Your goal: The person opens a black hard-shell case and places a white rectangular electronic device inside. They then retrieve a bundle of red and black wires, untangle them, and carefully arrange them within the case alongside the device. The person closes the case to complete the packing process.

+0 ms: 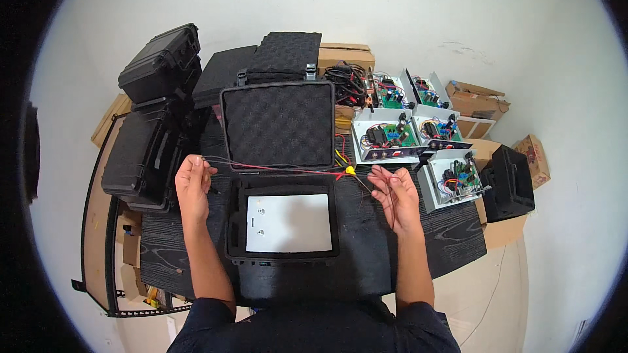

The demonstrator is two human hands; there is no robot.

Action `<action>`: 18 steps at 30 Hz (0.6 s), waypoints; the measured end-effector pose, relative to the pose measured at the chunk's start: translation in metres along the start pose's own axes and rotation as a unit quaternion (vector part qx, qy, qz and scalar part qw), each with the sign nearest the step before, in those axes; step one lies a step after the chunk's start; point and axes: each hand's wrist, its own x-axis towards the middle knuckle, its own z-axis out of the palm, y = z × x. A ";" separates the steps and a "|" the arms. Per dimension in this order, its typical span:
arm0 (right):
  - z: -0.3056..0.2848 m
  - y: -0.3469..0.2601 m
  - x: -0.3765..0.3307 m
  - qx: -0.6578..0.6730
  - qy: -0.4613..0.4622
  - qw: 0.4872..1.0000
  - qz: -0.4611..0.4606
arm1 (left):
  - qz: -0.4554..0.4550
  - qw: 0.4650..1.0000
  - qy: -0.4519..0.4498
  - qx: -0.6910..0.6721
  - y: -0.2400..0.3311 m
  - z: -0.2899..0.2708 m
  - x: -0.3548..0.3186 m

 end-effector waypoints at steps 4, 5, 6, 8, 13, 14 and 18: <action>-0.003 0.007 0.002 0.118 -0.031 0.991 -0.046 | -0.002 1.000 -0.024 0.005 0.000 0.001 -0.001; 0.000 0.010 0.003 0.137 -0.028 0.988 -0.063 | -0.004 1.000 -0.025 0.014 0.002 0.003 -0.002; 0.003 0.011 0.003 0.135 0.012 0.988 -0.068 | -0.005 0.999 -0.026 0.023 0.004 0.004 -0.003; -0.007 0.016 0.006 0.118 0.052 0.990 -0.050 | 0.000 0.999 -0.028 0.032 0.005 0.003 -0.003; -0.014 0.018 0.009 -0.070 0.111 0.990 -0.058 | 0.015 0.999 -0.001 0.045 0.011 0.000 -0.004; -0.009 0.013 0.008 -0.136 0.115 0.982 -0.062 | 0.019 0.999 0.007 0.049 0.012 -0.001 -0.004; -0.036 0.014 0.014 -0.323 0.083 0.932 -0.138 | 0.049 0.997 0.053 0.030 0.010 -0.012 0.001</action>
